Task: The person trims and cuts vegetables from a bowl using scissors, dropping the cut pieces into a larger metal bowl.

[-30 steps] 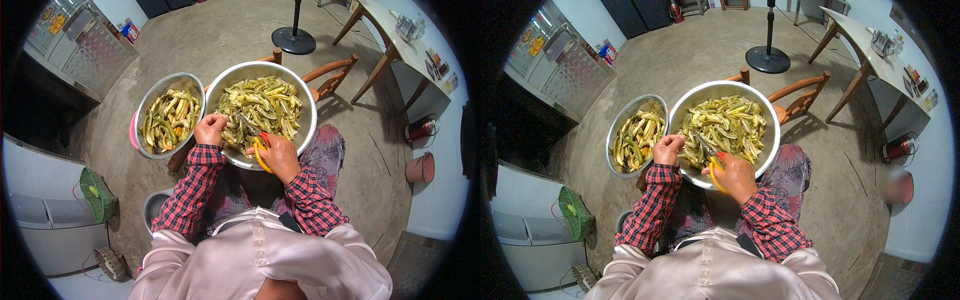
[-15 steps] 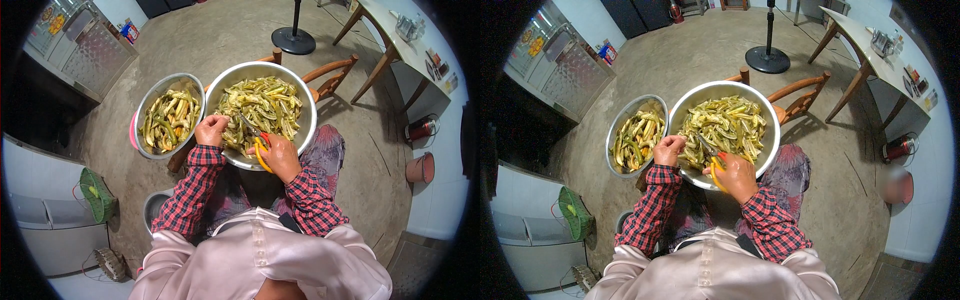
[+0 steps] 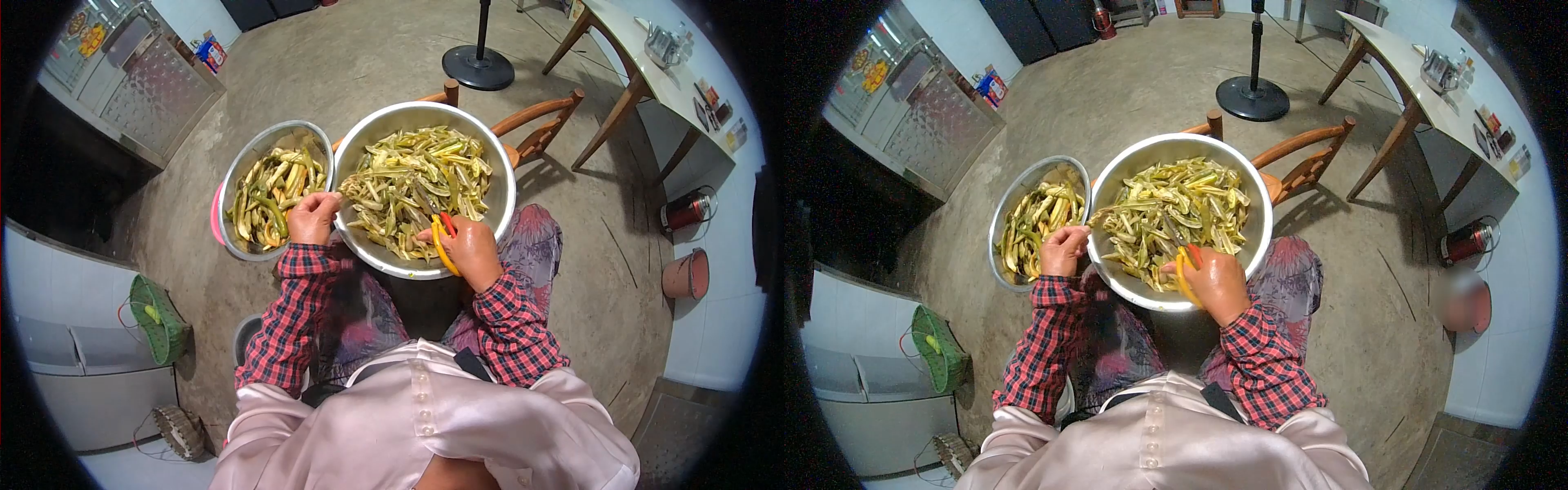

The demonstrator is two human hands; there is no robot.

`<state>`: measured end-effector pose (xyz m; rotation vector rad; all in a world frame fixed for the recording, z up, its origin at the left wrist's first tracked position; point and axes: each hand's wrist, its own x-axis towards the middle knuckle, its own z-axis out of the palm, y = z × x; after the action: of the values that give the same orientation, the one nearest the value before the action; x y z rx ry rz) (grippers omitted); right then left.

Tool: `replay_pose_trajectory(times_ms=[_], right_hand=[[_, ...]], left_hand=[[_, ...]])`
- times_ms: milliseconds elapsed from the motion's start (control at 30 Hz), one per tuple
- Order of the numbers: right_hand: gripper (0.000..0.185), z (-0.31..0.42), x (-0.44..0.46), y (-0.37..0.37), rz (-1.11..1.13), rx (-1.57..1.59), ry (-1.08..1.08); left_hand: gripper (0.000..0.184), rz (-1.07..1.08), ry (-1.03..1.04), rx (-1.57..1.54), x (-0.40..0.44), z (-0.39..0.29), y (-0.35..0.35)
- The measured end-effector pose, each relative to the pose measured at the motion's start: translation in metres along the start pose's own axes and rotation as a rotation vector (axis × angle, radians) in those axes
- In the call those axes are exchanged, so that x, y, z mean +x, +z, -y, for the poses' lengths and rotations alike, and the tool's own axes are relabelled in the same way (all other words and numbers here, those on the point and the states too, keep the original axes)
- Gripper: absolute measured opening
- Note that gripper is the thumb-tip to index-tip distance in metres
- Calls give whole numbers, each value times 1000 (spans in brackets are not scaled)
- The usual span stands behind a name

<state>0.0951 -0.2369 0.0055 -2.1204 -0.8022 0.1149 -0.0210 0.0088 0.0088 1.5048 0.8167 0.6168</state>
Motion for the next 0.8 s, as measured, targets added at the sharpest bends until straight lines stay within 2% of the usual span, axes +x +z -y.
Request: replay_pose_trajectory(times_ms=[167, 300, 467, 667, 733, 800], right_hand=[[50, -7, 2, 2, 78, -9, 84], [48, -2, 4, 1, 41, -62, 137], [40, 4, 1, 2, -73, -52, 31], [33, 3, 2, 7, -110, 67, 17], [33, 10, 2, 6, -117, 72, -25], [34, 10, 0, 6, -101, 60, -25]], left_hand=[[12, -44, 39, 12, -16, -10, -41], [11, -112, 32, 82, -42, -13, -86], [10, -113, -7, 92, -86, 5, -150], [12, -39, -293, 251, -126, 66, -207], [19, 24, -376, 455, -132, 93, -216], [22, 33, -295, 853, -136, 108, -215]])
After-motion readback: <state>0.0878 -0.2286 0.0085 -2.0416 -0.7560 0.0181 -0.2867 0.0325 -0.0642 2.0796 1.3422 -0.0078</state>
